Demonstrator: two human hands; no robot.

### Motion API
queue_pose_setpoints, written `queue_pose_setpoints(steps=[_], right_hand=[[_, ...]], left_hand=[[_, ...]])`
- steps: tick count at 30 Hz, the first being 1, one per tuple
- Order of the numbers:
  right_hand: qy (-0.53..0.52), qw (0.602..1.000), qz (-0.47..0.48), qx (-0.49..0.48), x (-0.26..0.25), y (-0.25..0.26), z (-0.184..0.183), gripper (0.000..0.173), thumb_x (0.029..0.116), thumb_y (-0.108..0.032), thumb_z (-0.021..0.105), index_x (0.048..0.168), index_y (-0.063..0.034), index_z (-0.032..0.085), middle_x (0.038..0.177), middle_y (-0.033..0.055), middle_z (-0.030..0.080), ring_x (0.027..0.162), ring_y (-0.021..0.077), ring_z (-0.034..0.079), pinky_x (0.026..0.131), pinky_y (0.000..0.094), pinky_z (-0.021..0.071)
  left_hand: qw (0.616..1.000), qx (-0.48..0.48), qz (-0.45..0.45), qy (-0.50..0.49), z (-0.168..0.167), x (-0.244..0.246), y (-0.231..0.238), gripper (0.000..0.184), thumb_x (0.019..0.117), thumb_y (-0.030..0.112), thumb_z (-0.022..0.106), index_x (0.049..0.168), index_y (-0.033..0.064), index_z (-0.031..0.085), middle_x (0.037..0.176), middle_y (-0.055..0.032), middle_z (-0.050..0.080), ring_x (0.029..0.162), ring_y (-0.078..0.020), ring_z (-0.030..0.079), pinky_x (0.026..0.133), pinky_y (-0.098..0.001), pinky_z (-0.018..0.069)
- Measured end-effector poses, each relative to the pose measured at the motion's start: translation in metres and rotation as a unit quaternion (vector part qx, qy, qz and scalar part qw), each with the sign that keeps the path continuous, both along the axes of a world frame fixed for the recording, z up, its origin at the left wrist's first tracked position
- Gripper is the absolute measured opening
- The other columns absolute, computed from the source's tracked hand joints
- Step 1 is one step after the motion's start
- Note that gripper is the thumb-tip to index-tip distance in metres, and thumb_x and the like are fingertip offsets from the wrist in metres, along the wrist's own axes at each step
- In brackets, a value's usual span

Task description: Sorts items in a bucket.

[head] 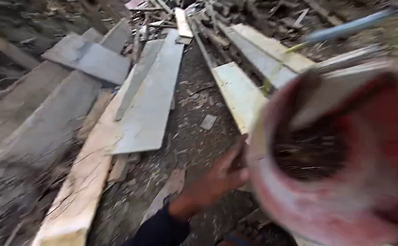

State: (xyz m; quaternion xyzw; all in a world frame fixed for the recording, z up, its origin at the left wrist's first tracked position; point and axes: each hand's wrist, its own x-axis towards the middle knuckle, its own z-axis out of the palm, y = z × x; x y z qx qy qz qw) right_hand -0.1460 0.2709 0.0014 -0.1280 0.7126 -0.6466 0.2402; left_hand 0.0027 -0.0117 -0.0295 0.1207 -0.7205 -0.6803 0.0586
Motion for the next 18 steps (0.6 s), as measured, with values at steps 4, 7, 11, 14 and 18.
queue_pose_setpoints(steps=[4,7,11,14,18], right_hand=[[-0.016,0.998,-0.014,-0.063,0.007,-0.103,-0.064,0.032,0.078,0.01,0.056,0.107,-0.0034,0.06,0.083,-0.0025,0.073,0.072,0.0089,0.073,0.065,0.0315,0.0645],[-0.047,0.994,0.03,-0.096,0.025,-0.167,-0.097,0.029,0.0815,0.011,0.055,0.107,-0.0015,0.061,0.085,-0.001,0.075,0.075,0.0083,0.074,0.068,0.0293,0.0645],[-0.04,0.997,0.058,-0.035,0.049,-0.213,-0.114,0.026,0.0855,0.007,0.058,0.112,0.0058,0.06,0.086,-0.0002,0.072,0.077,0.0026,0.071,0.072,0.0249,0.0622],[-0.059,0.996,0.07,0.001,0.061,-0.227,-0.148,0.025,0.0861,0.003,0.057,0.11,0.0047,0.062,0.088,0.0012,0.073,0.077,0.0042,0.072,0.071,0.0267,0.0631],[-0.079,0.993,0.062,0.062,0.055,-0.247,-0.17,0.028,0.0831,0.0,0.058,0.11,0.0034,0.065,0.088,0.0044,0.072,0.076,0.009,0.071,0.07,0.0312,0.0618]], left_hand=[[0.948,0.077,0.304,0.047,-0.024,0.021,-0.029,0.059,0.0736,0.006,0.077,0.126,-0.0017,0.051,0.098,-0.0082,0.074,0.088,-0.0184,0.076,0.079,-0.0375,0.0657],[0.93,-0.019,0.365,0.048,-0.045,0.056,-0.065,0.065,0.0693,0.0,0.071,0.13,-0.0028,0.047,0.105,-0.0017,0.073,0.093,-0.0113,0.074,0.08,-0.0325,0.065],[0.925,-0.07,0.371,0.031,-0.069,0.088,-0.098,0.06,0.0719,-0.003,0.067,0.129,-0.0055,0.049,0.11,0.0028,0.071,0.1,-0.0047,0.07,0.088,-0.0297,0.0613],[0.928,-0.097,0.361,-0.007,-0.098,0.109,-0.109,0.061,0.0867,0.018,0.075,0.134,-0.0087,0.049,0.119,0.0033,0.07,0.109,0.0005,0.066,0.098,-0.025,0.0561],[0.917,-0.004,0.392,-0.077,-0.154,0.105,-0.132,0.079,0.0714,0.005,0.072,0.141,-0.0131,0.038,0.122,-0.0117,0.066,0.106,-0.0099,0.068,0.091,-0.0306,0.0597]])
